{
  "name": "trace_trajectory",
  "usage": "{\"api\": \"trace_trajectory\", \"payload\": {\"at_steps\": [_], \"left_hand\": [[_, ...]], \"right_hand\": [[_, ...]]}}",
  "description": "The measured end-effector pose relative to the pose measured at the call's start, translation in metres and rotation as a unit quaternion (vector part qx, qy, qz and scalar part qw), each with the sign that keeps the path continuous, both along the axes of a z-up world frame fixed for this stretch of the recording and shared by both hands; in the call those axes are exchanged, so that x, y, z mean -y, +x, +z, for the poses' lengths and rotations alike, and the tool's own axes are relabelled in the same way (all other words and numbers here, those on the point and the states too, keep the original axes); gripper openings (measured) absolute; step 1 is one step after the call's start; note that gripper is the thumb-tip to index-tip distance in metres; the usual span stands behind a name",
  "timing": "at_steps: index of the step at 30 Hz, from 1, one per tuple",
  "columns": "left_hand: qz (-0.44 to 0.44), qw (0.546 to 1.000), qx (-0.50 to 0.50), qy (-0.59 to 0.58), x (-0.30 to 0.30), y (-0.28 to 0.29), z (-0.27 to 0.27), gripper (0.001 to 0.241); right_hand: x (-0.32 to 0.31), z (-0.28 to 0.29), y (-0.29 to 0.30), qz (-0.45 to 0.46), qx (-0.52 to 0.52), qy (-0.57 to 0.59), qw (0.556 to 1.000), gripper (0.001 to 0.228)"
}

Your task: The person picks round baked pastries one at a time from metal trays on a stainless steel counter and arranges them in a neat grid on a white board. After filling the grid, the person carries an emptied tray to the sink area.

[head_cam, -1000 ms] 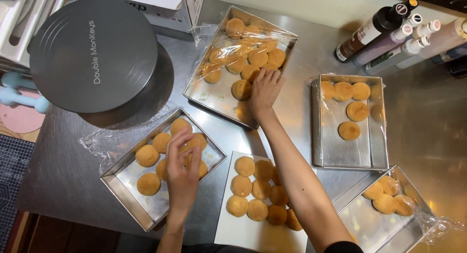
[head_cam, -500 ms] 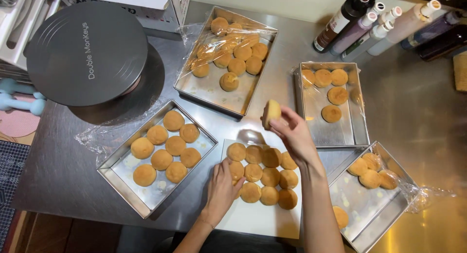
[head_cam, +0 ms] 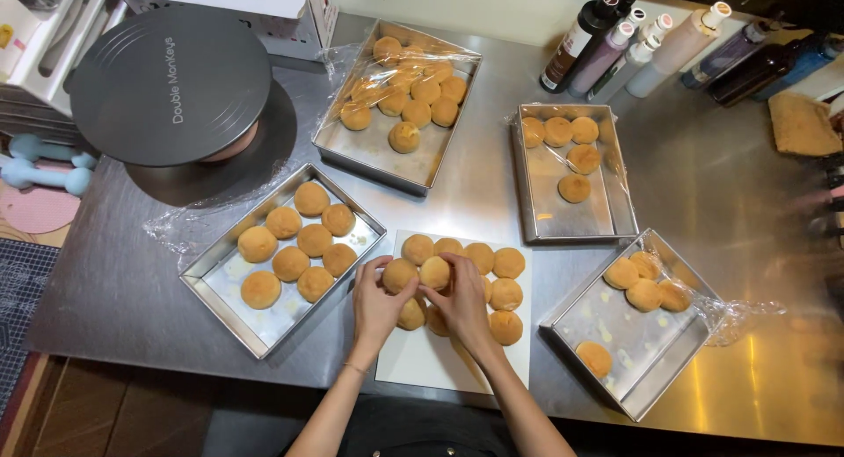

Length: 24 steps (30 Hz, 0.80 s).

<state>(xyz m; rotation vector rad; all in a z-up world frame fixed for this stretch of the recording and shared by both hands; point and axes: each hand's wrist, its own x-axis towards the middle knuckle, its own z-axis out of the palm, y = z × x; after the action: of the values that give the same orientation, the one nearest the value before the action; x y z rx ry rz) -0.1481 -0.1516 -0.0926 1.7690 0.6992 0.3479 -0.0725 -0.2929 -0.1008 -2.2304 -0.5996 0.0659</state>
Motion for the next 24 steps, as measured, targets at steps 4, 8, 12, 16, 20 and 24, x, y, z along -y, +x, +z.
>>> {"api": "trace_trajectory", "payload": {"at_steps": [4, 8, 12, 16, 20, 24], "left_hand": [[0.063, 0.974, 0.026, -0.214, -0.018, -0.027, -0.084, 0.054], [0.08, 0.949, 0.051, -0.3, -0.019, -0.041, -0.111, 0.051], [0.096, 0.942, 0.035, -0.32, -0.023, -0.049, -0.1, 0.054], [0.098, 0.941, 0.02, -0.323, -0.03, -0.061, -0.097, 0.056], [0.075, 0.905, 0.04, -0.417, -0.043, -0.072, -0.11, 0.052], [0.031, 0.814, 0.09, -0.573, -0.048, -0.075, -0.103, 0.045]], "right_hand": [[-0.017, -0.009, -0.003, 0.037, 0.015, -0.072, 0.997, 0.064], [-0.02, -0.021, -0.004, 0.057, 0.051, -0.073, 0.994, 0.065], [-0.027, -0.025, -0.002, 0.094, 0.1, -0.142, 0.98, 0.061], [-0.026, -0.024, 0.01, 0.124, 0.089, -0.19, 0.97, 0.061], [-0.023, -0.016, 0.02, 0.176, 0.104, -0.209, 0.956, 0.058], [-0.017, -0.004, 0.015, 0.132, 0.146, -0.193, 0.961, 0.036]]}}
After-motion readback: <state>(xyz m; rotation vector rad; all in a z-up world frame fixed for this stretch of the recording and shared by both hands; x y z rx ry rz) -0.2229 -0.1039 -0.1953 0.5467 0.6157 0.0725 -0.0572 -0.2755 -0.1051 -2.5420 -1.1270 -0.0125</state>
